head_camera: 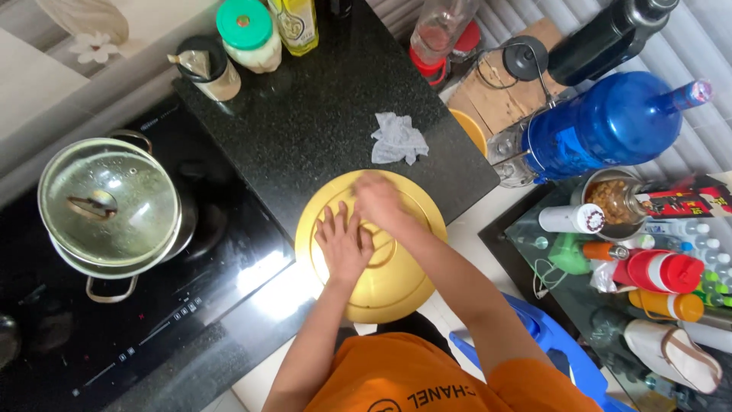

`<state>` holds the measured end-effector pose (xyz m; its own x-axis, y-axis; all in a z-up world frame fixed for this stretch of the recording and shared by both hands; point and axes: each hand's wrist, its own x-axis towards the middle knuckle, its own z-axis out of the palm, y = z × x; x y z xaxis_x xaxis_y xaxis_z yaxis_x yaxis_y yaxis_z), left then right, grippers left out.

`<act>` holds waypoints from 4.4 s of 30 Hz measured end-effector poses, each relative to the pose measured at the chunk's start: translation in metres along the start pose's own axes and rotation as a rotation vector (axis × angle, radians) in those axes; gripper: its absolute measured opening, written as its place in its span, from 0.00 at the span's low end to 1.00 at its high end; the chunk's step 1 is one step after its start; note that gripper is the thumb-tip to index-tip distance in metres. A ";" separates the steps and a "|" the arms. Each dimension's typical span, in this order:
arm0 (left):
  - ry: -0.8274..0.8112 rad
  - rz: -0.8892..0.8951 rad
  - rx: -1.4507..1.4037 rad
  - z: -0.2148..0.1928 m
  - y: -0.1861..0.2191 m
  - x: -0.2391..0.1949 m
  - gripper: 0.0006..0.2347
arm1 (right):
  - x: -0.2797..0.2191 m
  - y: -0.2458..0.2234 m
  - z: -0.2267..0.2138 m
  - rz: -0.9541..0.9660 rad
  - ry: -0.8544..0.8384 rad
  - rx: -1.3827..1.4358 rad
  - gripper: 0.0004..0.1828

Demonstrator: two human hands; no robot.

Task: The recorder is cleaning and scrubbing a large yellow plastic lid with a cloth in a kitchen environment.

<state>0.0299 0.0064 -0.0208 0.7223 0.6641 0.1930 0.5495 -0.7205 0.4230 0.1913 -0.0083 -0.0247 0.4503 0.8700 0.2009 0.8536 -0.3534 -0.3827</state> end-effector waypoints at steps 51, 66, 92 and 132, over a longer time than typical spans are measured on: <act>-0.058 -0.214 0.130 -0.031 0.026 0.010 0.24 | -0.104 0.049 -0.044 0.336 0.190 0.034 0.04; -0.002 0.021 0.005 -0.008 0.015 0.010 0.24 | -0.036 0.039 -0.007 0.129 0.147 0.121 0.09; 0.021 0.001 0.071 0.003 0.010 0.023 0.23 | -0.093 0.059 -0.030 0.380 0.163 -0.099 0.06; -0.262 -0.027 -0.138 -0.021 -0.004 0.021 0.39 | -0.095 0.003 -0.031 -0.068 -0.109 -0.319 0.22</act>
<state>0.0344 0.0274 0.0006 0.8021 0.5953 -0.0477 0.5205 -0.6577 0.5446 0.1589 -0.1029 -0.0165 0.3733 0.9208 0.1126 0.9275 -0.3679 -0.0666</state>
